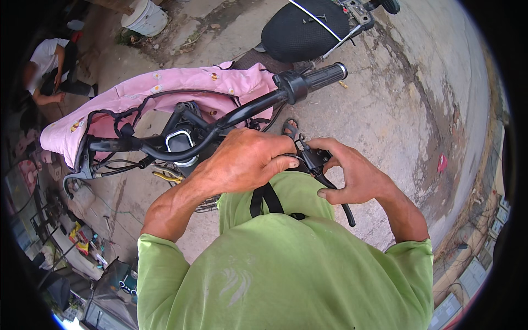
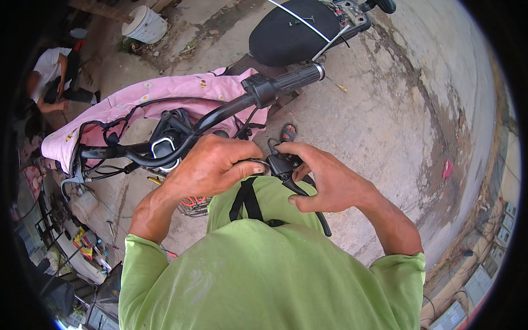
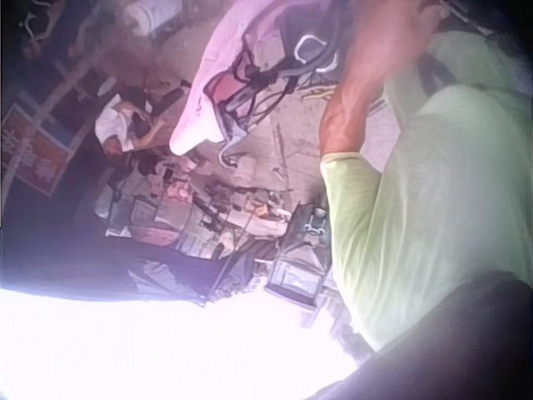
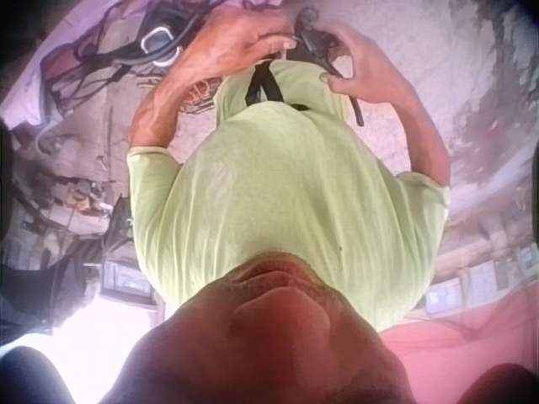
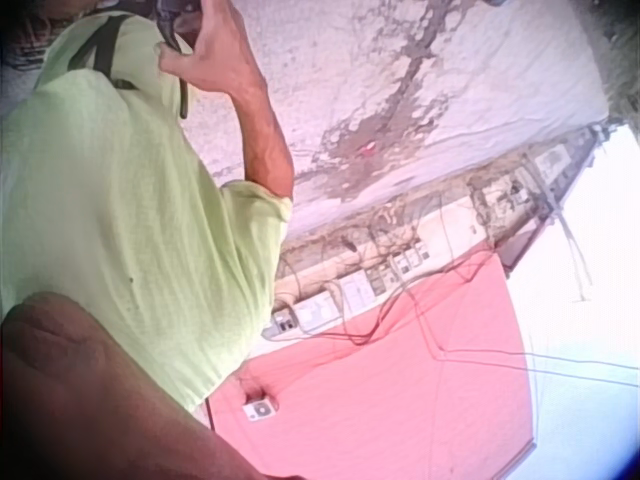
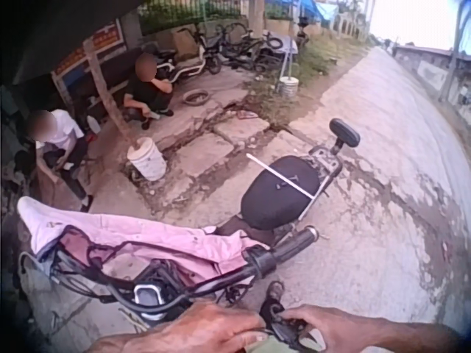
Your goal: The person uses a screwdriver to adjust a small black electrical component held in their hands, then retrieves a metal rod from a bucket of tools and continues manipulating the component. The person works near a scooter with exposed wiring in an outdoor workshop area.
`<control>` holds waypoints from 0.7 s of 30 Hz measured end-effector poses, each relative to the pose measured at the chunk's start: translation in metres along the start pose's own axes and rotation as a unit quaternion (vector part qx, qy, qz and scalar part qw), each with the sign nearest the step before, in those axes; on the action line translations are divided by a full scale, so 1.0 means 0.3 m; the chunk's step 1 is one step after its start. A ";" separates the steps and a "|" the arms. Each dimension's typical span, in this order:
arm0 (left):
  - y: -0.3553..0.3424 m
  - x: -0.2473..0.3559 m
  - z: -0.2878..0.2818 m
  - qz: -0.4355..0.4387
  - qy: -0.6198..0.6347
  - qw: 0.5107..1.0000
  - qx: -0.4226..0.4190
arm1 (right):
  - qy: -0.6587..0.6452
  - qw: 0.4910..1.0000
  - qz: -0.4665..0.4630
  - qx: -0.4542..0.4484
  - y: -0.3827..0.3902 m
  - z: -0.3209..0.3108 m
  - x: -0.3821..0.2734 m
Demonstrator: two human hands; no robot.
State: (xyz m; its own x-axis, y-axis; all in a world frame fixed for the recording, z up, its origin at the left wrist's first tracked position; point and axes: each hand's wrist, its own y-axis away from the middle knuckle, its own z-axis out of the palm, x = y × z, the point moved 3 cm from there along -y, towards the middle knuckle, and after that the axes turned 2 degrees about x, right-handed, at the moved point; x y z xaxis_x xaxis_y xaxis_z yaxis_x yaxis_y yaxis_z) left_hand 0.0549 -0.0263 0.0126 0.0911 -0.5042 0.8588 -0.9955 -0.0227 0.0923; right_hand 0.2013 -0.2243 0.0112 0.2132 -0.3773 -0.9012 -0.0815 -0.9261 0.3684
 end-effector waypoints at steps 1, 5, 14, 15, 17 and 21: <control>0.000 -0.004 0.006 0.002 -0.006 1.000 -0.005 | 0.021 1.000 -0.007 0.010 -0.005 0.001 0.012; -0.006 0.003 0.024 0.004 -0.044 0.999 -0.015 | 0.041 0.998 0.008 0.038 -0.020 0.003 0.073; 0.024 0.017 0.080 -0.013 -0.065 0.998 -0.007 | 0.083 0.980 -0.008 0.179 -0.062 0.038 0.080; 0.027 0.013 0.086 -0.016 -0.068 0.997 0.011 | 0.066 0.983 0.009 0.172 -0.063 0.041 0.086; 0.026 0.014 0.079 -0.015 -0.065 0.997 0.039 | 0.032 0.986 0.042 0.158 -0.058 0.056 0.105; 0.007 0.015 0.046 -0.004 -0.050 0.998 0.046 | 0.010 0.990 -0.002 0.137 0.009 0.093 0.094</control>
State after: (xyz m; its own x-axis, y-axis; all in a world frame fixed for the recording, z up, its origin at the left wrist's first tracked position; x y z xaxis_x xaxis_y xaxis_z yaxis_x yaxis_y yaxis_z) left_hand 0.0527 -0.0405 0.0096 0.1006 -0.5870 0.8033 -0.9934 -0.1044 0.0482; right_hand 0.1800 -0.2375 -0.0195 0.2328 -0.3753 -0.8972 -0.3414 -0.8954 0.2859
